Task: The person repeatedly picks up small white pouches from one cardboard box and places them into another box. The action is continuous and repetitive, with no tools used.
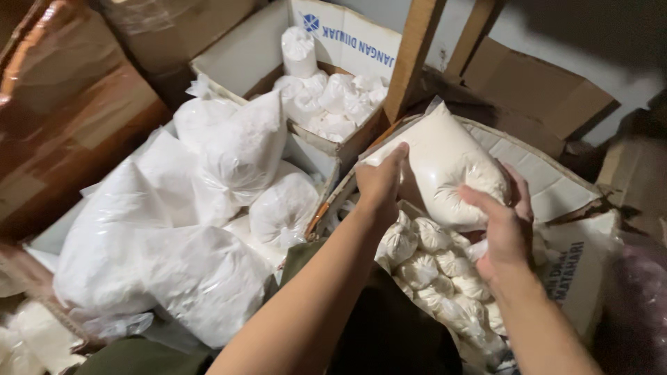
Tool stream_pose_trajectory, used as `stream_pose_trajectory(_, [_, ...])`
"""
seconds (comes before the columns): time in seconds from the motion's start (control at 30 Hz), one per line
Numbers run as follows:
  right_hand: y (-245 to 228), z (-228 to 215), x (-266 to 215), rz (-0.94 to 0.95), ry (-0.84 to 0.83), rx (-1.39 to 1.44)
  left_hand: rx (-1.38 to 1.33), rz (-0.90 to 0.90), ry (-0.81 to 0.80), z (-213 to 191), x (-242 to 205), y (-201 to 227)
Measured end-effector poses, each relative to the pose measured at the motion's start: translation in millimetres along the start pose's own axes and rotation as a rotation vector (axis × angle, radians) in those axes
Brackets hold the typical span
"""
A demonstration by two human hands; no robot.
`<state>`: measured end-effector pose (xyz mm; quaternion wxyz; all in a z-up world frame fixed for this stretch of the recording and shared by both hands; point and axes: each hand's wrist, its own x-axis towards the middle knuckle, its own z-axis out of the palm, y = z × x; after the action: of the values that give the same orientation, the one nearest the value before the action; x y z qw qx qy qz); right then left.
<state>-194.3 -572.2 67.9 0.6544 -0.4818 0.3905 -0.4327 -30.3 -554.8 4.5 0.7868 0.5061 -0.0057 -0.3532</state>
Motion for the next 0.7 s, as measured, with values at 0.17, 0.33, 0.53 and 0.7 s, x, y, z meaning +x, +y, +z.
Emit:
stream_pose_trajectory(0.17, [7.6, -29.4, 44.2, -0.012, 0.026, -0.005, 0.310, -0.246, -0.005, 23.3, 27.5, -14.1])
stream_pose_trajectory(0.33, [29.9, -45.6, 85.0, -0.001, 0.083, -0.082, 0.322, -0.399, -0.095, 42.9, 60.4, -53.3])
stream_pose_trajectory(0.53, [59.4, -61.6, 125.7, 0.176, 0.182, -0.155, 0.154, -0.585, -0.058, 54.5, 97.8, -141.1])
stream_pose_trajectory(0.7, [94.6, -67.8, 163.4, 0.080, 0.139, -0.264, -0.020, -0.485, -0.449, 41.3, 104.3, -206.1])
